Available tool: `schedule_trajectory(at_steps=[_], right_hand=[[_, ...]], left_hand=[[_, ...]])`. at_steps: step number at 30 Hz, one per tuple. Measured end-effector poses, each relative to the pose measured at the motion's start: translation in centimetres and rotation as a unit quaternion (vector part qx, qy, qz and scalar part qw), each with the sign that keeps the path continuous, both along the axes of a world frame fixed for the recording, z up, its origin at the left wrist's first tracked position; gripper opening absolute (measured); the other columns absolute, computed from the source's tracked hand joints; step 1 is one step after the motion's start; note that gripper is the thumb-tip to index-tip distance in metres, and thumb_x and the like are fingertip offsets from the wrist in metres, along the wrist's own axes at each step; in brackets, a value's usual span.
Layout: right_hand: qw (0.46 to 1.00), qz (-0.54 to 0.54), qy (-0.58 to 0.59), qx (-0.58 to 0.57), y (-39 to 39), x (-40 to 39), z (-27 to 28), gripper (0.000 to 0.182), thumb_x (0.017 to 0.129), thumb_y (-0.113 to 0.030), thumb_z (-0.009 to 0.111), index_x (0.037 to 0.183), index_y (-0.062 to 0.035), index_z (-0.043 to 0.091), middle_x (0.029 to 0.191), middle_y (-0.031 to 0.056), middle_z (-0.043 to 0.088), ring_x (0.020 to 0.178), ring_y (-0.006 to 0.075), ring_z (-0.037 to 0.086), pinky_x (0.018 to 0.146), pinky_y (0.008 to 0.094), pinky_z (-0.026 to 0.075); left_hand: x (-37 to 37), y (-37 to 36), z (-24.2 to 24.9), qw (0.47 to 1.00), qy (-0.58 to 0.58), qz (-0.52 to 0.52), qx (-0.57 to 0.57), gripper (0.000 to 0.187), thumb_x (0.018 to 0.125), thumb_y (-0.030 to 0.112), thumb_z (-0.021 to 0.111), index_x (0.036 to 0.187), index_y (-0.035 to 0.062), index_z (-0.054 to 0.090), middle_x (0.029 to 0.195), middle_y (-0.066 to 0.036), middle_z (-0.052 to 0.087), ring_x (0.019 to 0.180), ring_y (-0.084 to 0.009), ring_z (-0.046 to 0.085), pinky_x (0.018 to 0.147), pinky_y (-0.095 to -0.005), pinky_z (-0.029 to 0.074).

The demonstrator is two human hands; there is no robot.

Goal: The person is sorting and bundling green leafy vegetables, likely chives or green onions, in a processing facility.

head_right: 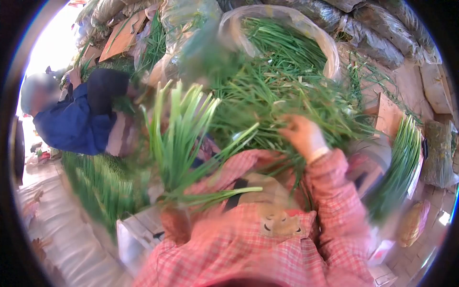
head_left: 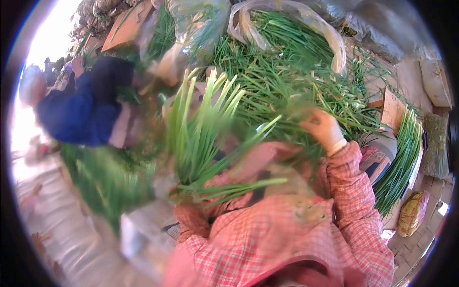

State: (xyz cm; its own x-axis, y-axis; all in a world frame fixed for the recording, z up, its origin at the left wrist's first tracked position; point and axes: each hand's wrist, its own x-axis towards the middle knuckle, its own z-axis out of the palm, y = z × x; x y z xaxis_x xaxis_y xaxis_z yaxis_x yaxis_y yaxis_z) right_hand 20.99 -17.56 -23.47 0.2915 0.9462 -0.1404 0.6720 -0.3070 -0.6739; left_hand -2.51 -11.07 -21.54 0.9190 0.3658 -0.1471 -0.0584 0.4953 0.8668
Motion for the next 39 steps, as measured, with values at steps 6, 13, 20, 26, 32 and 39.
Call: schedule_trajectory(at_steps=[6, 13, 20, 26, 32, 39], right_hand=[[0.824, 0.039, 0.542, -0.157, 4.6, -7.7, -2.2, 0.059, 0.076, -0.010, 0.064, 0.130, -0.0107, 0.041, 0.064, 0.0002, 0.052, 0.049, 0.0077, 0.045, 0.042, 0.0213, 0.036], [0.659, 0.012, 0.728, -0.190, 3.0, -8.2, -3.4, 0.047, 0.080, -0.009, 0.060, 0.125, -0.0112, 0.047, 0.067, 0.0005, 0.055, 0.049, 0.0061, 0.046, 0.041, 0.0165, 0.033], [0.769, -0.035, 0.625, -0.131, 3.1, -9.0, -2.5, 0.017, 0.086, -0.020, 0.053, 0.085, -0.0057, 0.061, 0.068, 0.0032, 0.059, 0.048, 0.0058, 0.047, 0.042, 0.0193, 0.036], [0.671, -0.212, 0.678, 0.213, 1.6, 2.1, -1.0, 0.011, 0.088, -0.014, 0.050, 0.086, -0.0086, 0.059, 0.068, 0.0002, 0.055, 0.049, 0.0080, 0.042, 0.047, 0.0220, 0.037], [0.984, 0.153, 0.027, 0.088, 1.2, -4.2, -0.4, 0.033, 0.076, -0.019, 0.059, 0.109, -0.0134, 0.058, 0.107, 0.0118, 0.058, 0.096, 0.0295, 0.057, 0.083, 0.0360, 0.046], [0.968, 0.236, -0.003, 0.088, 0.5, -1.3, -2.6, 0.015, 0.078, -0.013, 0.055, 0.089, -0.0077, 0.063, 0.083, 0.0142, 0.060, 0.077, 0.0329, 0.057, 0.069, 0.0397, 0.047]], left_hand=[[-0.4, 0.0, -0.2, 1.000, 0.001, -0.002, 0.009, 0.022, 0.088, 0.021, 0.044, 0.101, 0.0030, 0.047, 0.100, -0.009, 0.050, 0.091, -0.0194, 0.048, 0.083, -0.0313, 0.035], [-0.2, 0.2, -0.3, 1.000, -0.007, -0.003, 0.004, 0.024, 0.088, 0.019, 0.045, 0.104, 0.0019, 0.048, 0.102, -0.010, 0.052, 0.094, -0.0197, 0.049, 0.085, -0.0313, 0.036], [-0.3, 0.1, -0.4, 1.000, -0.011, -0.011, 0.011, 0.026, 0.088, 0.018, 0.046, 0.107, 0.0009, 0.049, 0.105, -0.011, 0.053, 0.096, -0.0200, 0.050, 0.087, -0.0313, 0.036], [0.6, -0.3, -0.4, 1.000, -0.010, -0.019, 0.003, 0.027, 0.088, 0.017, 0.047, 0.109, -0.0001, 0.050, 0.108, -0.011, 0.054, 0.098, -0.0203, 0.051, 0.089, -0.0313, 0.037], [0.7, -0.3, -0.7, 1.000, -0.009, -0.024, -0.002, 0.029, 0.088, 0.016, 0.047, 0.111, -0.0010, 0.051, 0.110, -0.012, 0.055, 0.101, -0.0206, 0.052, 0.091, -0.0313, 0.037], [-0.3, 0.0, -1.3, 0.998, -0.039, 0.011, 0.046, 0.031, 0.088, 0.015, 0.048, 0.114, -0.0020, 0.051, 0.113, -0.013, 0.056, 0.103, -0.0209, 0.053, 0.094, -0.0313, 0.038]])
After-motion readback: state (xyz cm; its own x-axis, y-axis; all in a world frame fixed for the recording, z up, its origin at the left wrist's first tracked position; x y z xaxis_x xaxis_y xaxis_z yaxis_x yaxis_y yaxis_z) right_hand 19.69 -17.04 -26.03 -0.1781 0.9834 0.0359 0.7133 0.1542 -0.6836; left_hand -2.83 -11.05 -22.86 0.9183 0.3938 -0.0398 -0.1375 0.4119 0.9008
